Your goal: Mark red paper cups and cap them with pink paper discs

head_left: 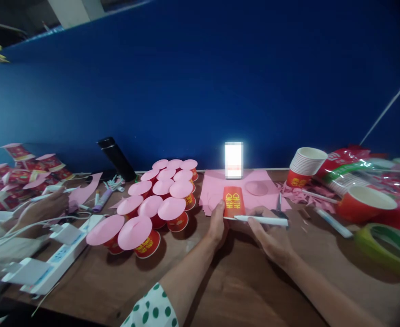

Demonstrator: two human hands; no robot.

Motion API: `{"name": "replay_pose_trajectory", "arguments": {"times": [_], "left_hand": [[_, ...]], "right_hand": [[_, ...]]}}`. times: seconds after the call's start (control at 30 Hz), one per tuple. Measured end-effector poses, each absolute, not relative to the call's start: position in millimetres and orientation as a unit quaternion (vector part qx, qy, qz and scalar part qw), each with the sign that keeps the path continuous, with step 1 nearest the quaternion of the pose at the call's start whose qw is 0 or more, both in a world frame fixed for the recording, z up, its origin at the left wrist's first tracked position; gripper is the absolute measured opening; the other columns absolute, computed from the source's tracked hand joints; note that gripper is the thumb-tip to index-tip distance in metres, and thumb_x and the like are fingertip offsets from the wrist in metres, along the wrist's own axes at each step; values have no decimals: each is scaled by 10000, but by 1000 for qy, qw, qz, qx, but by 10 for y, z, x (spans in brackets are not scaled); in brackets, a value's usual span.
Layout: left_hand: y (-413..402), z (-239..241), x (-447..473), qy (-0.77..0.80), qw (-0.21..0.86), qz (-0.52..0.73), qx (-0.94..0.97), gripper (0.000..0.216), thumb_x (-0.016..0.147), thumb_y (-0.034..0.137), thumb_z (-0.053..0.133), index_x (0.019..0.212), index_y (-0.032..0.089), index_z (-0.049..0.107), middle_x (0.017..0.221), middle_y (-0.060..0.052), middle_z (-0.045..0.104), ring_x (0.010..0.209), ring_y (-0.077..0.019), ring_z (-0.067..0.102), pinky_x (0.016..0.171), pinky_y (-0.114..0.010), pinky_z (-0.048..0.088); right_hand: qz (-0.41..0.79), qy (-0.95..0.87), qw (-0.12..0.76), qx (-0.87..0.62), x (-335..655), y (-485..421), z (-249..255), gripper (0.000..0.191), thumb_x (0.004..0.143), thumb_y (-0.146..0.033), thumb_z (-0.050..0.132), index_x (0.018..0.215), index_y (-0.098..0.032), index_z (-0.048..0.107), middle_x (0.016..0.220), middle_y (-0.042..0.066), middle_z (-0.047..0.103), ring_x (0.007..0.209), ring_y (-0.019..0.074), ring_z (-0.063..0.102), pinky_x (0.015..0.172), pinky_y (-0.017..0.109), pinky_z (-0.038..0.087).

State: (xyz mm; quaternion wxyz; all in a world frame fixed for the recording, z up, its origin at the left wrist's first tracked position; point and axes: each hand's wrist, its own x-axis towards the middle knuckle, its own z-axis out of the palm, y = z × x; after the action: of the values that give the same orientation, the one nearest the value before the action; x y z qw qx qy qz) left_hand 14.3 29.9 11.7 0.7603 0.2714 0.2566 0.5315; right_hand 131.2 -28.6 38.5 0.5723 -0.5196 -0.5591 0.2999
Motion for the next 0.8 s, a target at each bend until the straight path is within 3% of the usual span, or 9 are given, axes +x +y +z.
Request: {"name": "replay_pose_trajectory", "arguments": {"times": [0.43,0.67,0.8], "left_hand": [[337,1,155,244,745,549,289,389,794,488,569,900,118,624,856,-90,692,933,-248,636,876,-374,460],[347,-16,156,264,738,548,293,442,763,527,586,889,105,632,814,-100,684,874,-252,643,838,-373,470],[364,-31,163,271,739,550,280,389,764,495,596,860,120,626,782,-80,679,836,-237,642,834,-368,470]], "right_hand": [[285,-548,585,-525,1316,-301,353,145,806,-350,559,774,-209,546,595,-16,548,480,107,468,429,218,369],[253,-589,559,-526,1344,-303,376,140,806,-342,547,755,-212,559,576,-12,562,475,120,491,436,228,403],[220,-579,584,-525,1339,-311,363,139,812,-347,552,818,-211,582,683,17,623,572,146,569,513,240,462]]}}
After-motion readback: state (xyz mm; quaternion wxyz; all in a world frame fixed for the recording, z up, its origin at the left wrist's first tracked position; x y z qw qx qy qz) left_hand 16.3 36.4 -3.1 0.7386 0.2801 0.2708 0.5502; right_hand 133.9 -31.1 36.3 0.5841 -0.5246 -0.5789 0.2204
